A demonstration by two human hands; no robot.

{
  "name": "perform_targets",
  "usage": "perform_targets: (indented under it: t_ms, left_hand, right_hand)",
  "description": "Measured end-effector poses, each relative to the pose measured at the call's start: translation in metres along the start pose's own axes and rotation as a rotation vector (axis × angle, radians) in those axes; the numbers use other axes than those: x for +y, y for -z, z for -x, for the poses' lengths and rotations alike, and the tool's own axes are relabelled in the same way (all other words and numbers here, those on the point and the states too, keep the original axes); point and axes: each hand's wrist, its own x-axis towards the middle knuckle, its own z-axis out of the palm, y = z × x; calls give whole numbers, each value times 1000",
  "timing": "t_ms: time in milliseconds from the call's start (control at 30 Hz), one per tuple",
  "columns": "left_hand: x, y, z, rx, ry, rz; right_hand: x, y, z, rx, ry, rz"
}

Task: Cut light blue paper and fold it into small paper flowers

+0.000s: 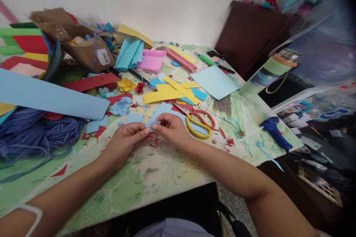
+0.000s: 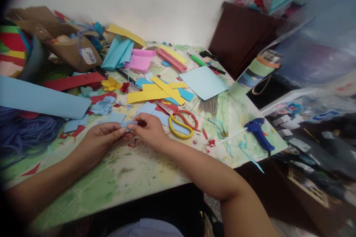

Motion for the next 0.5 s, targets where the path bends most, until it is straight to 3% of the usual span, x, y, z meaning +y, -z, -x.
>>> perform_targets:
  t_ms: [300, 500]
  left_hand:
    - [1, 2, 0, -69, -26, -23]
    - [5, -3, 3, -7, -17, -143]
  right_hand:
    - [4, -4, 3, 22, 10, -34]
    - [2, -4, 5, 19, -24, -38]
